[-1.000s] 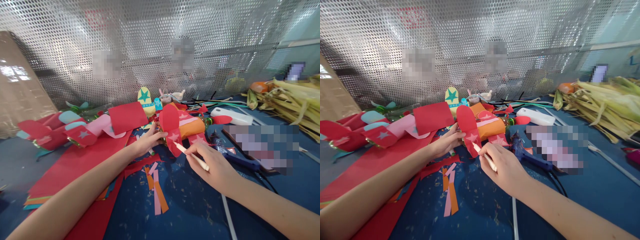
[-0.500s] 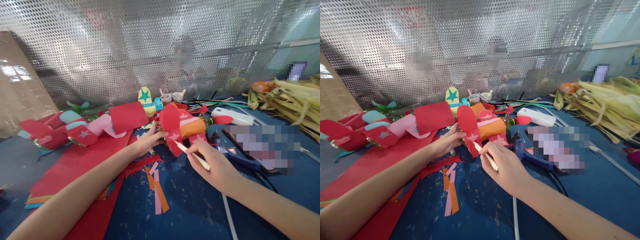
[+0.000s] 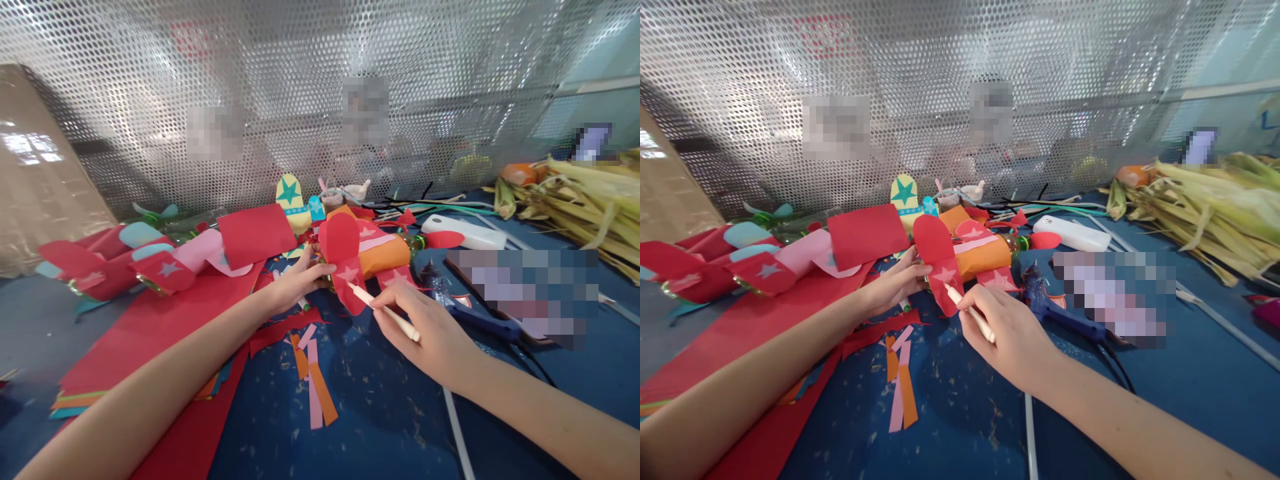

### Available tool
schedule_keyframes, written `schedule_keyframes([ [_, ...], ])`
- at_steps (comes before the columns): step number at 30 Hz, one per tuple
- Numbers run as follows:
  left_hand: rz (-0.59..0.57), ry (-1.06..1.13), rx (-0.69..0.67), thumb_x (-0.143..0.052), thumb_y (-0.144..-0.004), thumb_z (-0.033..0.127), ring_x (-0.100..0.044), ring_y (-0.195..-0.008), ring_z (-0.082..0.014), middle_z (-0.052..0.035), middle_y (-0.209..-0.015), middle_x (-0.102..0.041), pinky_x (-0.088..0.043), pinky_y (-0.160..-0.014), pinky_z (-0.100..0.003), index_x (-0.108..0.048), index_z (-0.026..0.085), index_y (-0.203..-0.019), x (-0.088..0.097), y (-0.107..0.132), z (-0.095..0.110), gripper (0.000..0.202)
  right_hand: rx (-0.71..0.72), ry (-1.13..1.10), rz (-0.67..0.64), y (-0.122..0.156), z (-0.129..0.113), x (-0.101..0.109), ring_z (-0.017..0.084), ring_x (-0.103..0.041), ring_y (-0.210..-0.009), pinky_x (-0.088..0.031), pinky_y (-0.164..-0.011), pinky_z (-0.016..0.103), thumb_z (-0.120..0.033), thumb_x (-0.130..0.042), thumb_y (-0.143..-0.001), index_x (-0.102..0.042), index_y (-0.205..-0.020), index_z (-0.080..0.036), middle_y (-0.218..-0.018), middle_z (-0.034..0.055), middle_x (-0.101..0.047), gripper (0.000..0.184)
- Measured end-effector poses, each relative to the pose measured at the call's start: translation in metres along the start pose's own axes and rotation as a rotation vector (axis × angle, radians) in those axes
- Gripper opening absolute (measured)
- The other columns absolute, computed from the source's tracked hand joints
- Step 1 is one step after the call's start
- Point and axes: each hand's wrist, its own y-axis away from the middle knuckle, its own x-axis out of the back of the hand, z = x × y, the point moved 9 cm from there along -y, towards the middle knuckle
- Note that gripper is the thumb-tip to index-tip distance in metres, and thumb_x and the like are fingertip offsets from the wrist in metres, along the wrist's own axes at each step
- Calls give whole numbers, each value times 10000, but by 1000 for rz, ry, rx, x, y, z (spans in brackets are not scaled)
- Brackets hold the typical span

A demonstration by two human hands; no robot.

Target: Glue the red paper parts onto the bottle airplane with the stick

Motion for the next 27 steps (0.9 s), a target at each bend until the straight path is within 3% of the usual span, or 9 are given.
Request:
schedule_keyframes([
  [9, -1, -2, 7, -710, -711, 288, -627, -973, -247, -58, -1052, -630, -457, -883, -431, -427, 235, -1168, -1, 0, 1, 540, 4, -6, 28, 0, -1, 4, 136, -609, -642, -474, -574, 256, -179, -447, -913, -501, -881, -215, -739, 10, -622, 73],
  [14, 21, 43, 28, -693, -723, 291, -613, -865, -179, -9, -953, -624, -454, -833, -363, -448, 247, -1113, 0, 1, 0, 462, 127, -106, 31, 3, -22, 15, 107, -568, -518, -455, -509, 229, -153, -403, -913, -508, -943, -214, -642, -29, -594, 125],
  [18, 18, 86, 41, -670, -723, 277, -585, -754, -137, 26, -851, -599, -442, -755, -303, -460, 244, -1007, 0, 0, -1, 354, 156, -90, 138, 8, -24, 31, 147, -633, -702, -510, -634, 275, -121, -451, -876, -529, -1043, -220, -807, 23, -640, 209],
  [22, 14, 114, 53, -658, -715, 275, -574, -720, -131, 38, -813, -583, -433, -719, -288, -455, 244, -961, -2, -2, -3, 321, 157, -5, 309, 11, -15, 47, 189, -591, -731, -513, -718, 358, -115, -561, -820, -526, -883, -244, -710, 3, -557, 148],
  [25, 17, 107, 43, -658, -705, 275, -570, -714, -128, 32, -847, -593, -428, -695, -279, -452, 245, -923, -2, -1, -1, 302, 187, 92, 291, 7, -15, 44, 194, -584, -694, -493, -862, 453, -122, -520, -845, -505, -809, -255, -661, -12, -550, 139],
  [27, 15, 102, 47, -656, -704, 279, -570, -715, -128, 29, -845, -594, -428, -697, -279, -454, 243, -913, -2, -1, -2, 293, 187, 137, 249, 3, -15, 39, 197, -617, -714, -466, -932, 493, -147, -485, -866, -520, -888, -254, -711, -4, -601, 115],
])
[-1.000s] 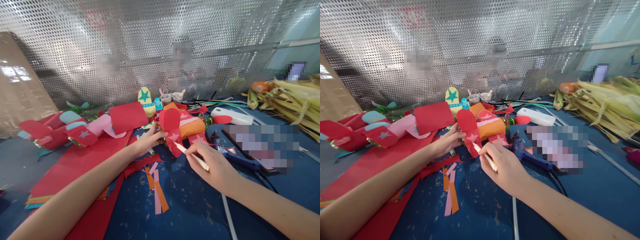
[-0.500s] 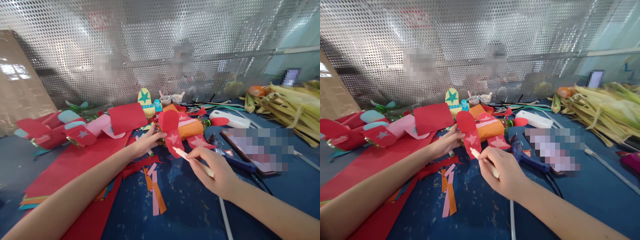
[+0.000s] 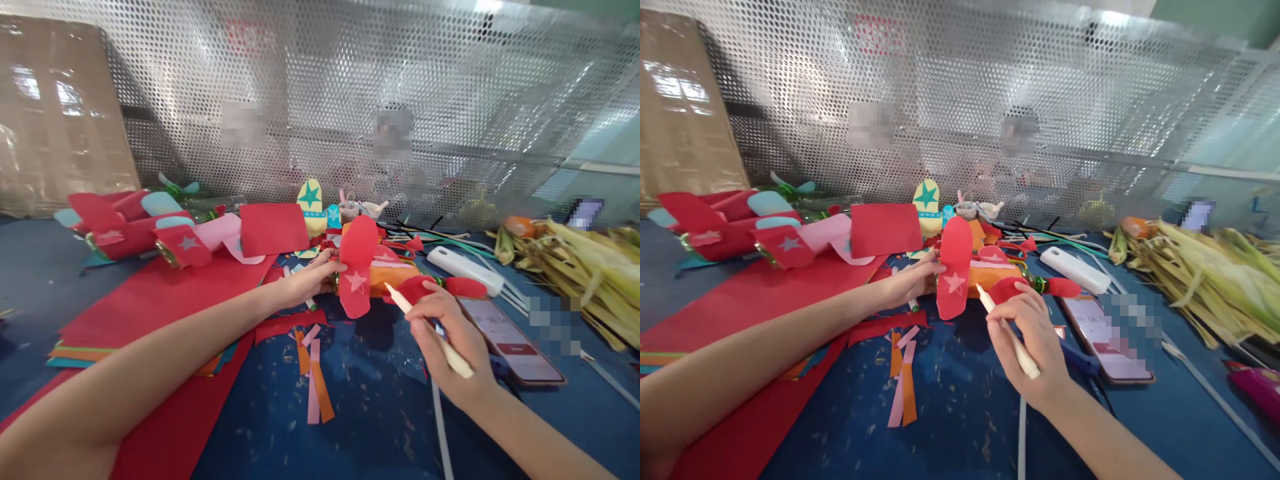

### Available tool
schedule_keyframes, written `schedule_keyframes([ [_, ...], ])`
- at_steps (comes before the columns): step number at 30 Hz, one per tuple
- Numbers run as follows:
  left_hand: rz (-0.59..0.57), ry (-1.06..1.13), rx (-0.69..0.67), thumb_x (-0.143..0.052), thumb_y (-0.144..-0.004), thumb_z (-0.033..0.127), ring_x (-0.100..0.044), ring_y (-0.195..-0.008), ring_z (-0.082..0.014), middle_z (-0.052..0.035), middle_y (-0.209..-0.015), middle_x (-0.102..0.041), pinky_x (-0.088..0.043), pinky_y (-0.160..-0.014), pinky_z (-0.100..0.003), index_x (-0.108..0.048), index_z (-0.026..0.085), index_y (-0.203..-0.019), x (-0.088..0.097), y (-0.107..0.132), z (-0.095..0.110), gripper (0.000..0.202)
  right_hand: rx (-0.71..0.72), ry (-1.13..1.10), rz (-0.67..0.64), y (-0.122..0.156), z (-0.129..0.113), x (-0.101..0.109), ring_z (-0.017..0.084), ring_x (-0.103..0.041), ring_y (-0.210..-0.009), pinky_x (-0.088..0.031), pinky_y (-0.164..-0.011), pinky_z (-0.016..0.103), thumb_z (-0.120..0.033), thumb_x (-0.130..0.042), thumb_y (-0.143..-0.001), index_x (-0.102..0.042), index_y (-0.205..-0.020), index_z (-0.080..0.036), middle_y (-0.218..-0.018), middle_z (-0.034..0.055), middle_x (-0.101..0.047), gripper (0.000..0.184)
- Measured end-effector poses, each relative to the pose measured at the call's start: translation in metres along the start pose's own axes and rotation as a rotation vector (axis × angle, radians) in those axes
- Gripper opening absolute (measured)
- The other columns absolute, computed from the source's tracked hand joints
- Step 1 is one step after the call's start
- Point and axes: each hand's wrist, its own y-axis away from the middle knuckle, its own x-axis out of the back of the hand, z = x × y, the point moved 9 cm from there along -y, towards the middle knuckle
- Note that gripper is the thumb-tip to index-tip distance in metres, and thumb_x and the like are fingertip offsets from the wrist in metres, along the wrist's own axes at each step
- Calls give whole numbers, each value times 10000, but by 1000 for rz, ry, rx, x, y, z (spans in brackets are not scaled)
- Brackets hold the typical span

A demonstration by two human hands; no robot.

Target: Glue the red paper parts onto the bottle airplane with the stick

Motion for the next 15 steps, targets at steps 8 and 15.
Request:
schedule_keyframes([
  [8, -13, 20, -11, -661, -716, 298, -593, -694, -128, 36, -815, -609, -452, -713, -288, -446, 245, -942, 2, 0, 0, 316, 75, 50, -117, 3, -11, -20, 207, -642, -828, -454, -959, 519, -170, -537, -864, -489, -1038, -260, -857, 23, -650, 202],
  [15, -68, -51, -26, -705, -703, 285, -637, -970, -199, -14, -997, -662, -466, -808, -317, -483, 247, -1035, -4, 3, 2, 402, 130, 89, 114, 6, -15, 5, 253, -608, -975, -374, -1024, 611, -131, -528, -846, -453, -1132, -264, -958, 71, -620, 324],
])
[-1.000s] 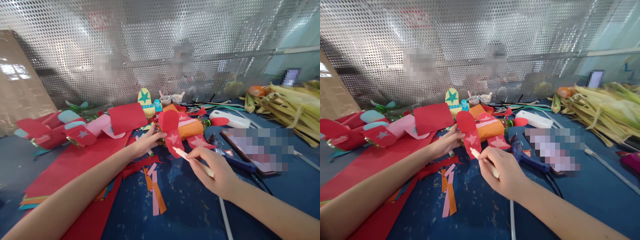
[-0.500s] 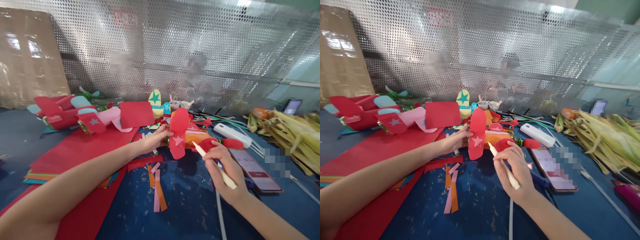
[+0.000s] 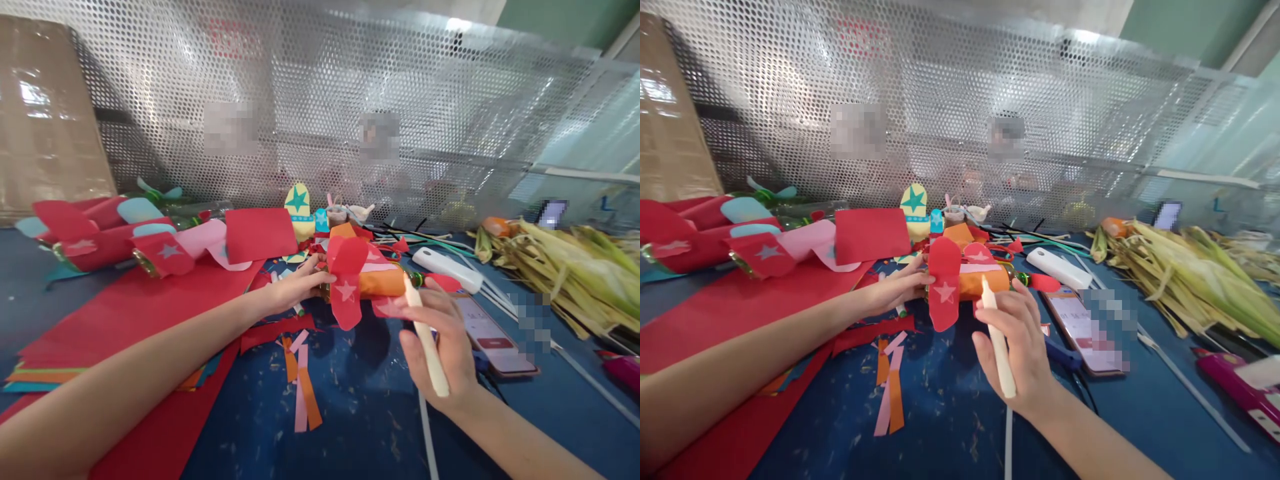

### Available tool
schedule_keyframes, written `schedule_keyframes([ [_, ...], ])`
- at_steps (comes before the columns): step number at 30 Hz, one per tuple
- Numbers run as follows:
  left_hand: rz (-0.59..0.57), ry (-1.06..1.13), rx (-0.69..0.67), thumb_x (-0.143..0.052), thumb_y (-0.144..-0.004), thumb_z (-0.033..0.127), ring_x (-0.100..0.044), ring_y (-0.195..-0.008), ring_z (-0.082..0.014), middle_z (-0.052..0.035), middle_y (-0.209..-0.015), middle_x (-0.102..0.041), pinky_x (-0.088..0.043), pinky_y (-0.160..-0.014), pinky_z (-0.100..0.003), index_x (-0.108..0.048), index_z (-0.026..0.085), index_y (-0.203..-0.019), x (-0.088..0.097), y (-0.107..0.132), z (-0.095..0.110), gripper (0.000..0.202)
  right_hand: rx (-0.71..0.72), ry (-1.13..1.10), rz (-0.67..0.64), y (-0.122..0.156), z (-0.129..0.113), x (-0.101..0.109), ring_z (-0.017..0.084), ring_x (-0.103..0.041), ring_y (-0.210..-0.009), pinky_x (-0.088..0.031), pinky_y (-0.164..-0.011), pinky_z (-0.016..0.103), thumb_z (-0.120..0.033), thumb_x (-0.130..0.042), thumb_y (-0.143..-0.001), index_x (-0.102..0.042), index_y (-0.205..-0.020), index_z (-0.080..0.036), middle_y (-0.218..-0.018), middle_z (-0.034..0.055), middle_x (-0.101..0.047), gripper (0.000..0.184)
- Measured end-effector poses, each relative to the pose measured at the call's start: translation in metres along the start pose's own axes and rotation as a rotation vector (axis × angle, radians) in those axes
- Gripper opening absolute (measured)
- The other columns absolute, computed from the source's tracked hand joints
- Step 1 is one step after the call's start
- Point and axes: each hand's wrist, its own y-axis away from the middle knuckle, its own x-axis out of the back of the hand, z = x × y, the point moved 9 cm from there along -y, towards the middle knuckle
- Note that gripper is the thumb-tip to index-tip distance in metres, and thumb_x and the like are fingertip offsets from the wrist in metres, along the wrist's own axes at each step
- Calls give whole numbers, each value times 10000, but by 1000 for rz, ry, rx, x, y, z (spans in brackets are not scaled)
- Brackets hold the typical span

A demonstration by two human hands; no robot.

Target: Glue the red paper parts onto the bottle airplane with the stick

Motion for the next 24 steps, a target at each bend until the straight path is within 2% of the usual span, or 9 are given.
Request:
schedule_keyframes([
  [3, -6, -20, -11, -700, -695, 280, -633, -990, -210, -15, -1019, -664, -460, -789, -312, -486, 260, -1096, -1, 0, 1, 455, -74, 29, -98, -2, 10, -10, 259, -612, -1047, -403, -1020, 572, -144, -536, -858, -496, -1107, -266, -1027, 81, -651, 280],
  [6, -8, -18, -21, -692, -690, 263, -627, -989, -217, -27, -1050, -660, -446, -767, -307, -474, 265, -1148, -1, 0, 1, 507, -118, -50, -256, 1, 16, -29, 248, -636, -1035, -464, -978, 508, -205, -553, -861, -548, -1048, -262, -987, 60, -694, 196],
  [9, -27, -26, -23, -681, -704, 265, -617, -1013, -229, -45, -1106, -653, -441, -790, -321, -465, 269, -1202, -2, 0, 0, 543, -138, -141, -342, 7, 17, -39, 235, -613, -1111, -413, -1042, 505, -222, -488, -895, -568, -1090, -265, -1032, 53, -711, 216],
  [12, -47, -44, -28, -680, -704, 282, -603, -1062, -243, -45, -1173, -642, -445, -818, -330, -457, 288, -1268, -4, -1, -1, 606, -153, -181, -345, 12, 16, -40, 236, -575, -1182, -326, -1105, 522, -234, -432, -919, -538, -1188, -255, -1173, 76, -668, 290],
  [14, -47, -64, -24, -673, -708, 291, -578, -1121, -250, -32, -1236, -620, -443, -862, -338, -446, 311, -1303, -3, -1, -2, 637, -181, -190, -325, 13, 19, -39, 235, -594, -1148, -343, -1091, 515, -225, -437, -918, -526, -1161, -243, -1178, 91, -655, 260],
  [19, -37, -121, -28, -657, -724, 312, -521, -1217, -277, -39, -1318, -571, -415, -957, -389, -412, 325, -1354, -3, -2, -2, 676, -275, -197, -305, 12, 27, -39, 198, -671, -878, -400, -1038, 510, -223, -491, -904, -502, -970, -250, -904, 36, -690, 72],
  [24, -91, -206, -122, -732, -691, 298, -550, -1190, -291, -69, -1301, -580, -438, -968, -412, -439, 296, -1330, -11, -1, 7, 703, -281, -195, -309, 10, 28, -41, 180, -672, -778, -392, -1040, 535, -216, -488, -906, -490, -908, -254, -806, 1, -673, 38],
])
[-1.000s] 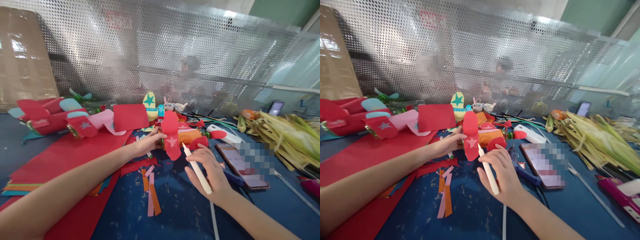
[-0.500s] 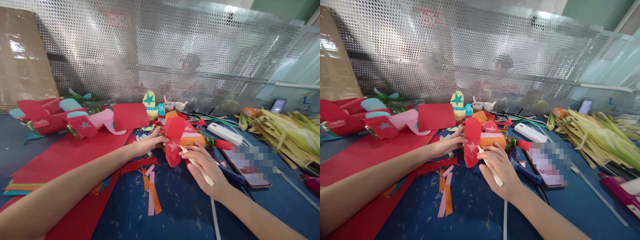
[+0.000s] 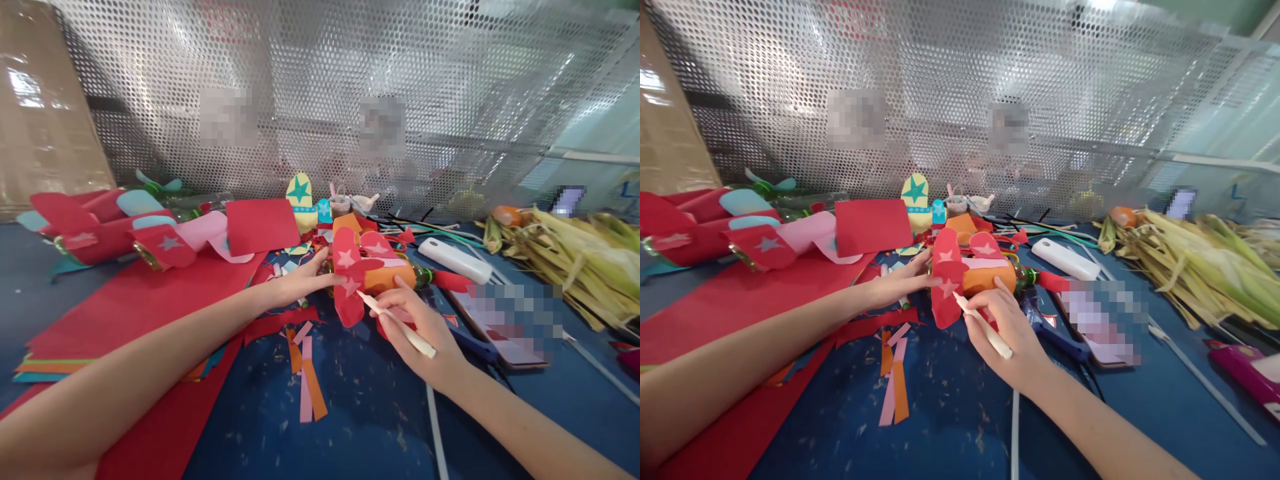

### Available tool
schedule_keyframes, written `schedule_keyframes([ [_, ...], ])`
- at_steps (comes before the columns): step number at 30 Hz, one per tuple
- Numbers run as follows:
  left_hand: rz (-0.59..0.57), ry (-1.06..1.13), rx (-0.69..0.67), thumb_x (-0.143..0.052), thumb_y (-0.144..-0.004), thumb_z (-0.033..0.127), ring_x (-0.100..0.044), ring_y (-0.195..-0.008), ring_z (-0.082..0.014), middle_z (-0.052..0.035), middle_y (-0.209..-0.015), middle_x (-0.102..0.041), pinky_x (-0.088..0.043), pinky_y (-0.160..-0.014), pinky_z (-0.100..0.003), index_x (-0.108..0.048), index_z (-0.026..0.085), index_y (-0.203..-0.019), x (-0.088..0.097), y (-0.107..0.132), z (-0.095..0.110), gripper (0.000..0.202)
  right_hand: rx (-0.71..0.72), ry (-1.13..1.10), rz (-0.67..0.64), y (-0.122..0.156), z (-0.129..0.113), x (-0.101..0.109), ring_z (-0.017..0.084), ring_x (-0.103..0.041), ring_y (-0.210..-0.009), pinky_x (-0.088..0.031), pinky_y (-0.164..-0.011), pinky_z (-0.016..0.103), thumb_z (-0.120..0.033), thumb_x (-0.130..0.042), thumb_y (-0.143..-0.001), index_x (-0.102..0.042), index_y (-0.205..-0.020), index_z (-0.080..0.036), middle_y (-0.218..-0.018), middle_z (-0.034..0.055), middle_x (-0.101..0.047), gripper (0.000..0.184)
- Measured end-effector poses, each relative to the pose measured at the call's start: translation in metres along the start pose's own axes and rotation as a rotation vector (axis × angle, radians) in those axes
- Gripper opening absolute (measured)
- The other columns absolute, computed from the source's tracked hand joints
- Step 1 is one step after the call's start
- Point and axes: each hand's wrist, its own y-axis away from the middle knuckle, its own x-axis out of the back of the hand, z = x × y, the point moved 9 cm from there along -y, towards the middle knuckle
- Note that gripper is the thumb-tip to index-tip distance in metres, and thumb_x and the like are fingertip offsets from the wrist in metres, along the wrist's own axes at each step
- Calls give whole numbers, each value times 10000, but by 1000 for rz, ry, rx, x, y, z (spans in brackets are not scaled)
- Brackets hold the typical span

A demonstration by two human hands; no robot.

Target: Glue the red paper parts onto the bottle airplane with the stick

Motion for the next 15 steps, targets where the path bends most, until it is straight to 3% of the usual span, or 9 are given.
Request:
schedule_keyframes([
  [7, -7, -48, 15, -748, -696, 353, -501, -1260, -316, -94, -1345, -558, -400, -1038, -458, -463, 247, -1305, 0, 1, 0, 681, 36, 36, 8, -2, 0, 1, 172, -662, -760, -488, -955, 488, -194, -495, -895, -492, -850, -248, -764, -12, -662, 70],
  [15, -4, -112, 58, -725, -713, 391, -409, -1346, -332, -81, -1477, -439, -336, -1104, -483, -373, 251, -1401, 3, 2, -4, 785, 57, 47, 13, -5, -2, 3, 164, -670, -748, -452, -1020, 521, -204, -503, -894, -498, -867, -250, -762, -17, -665, 54],
])
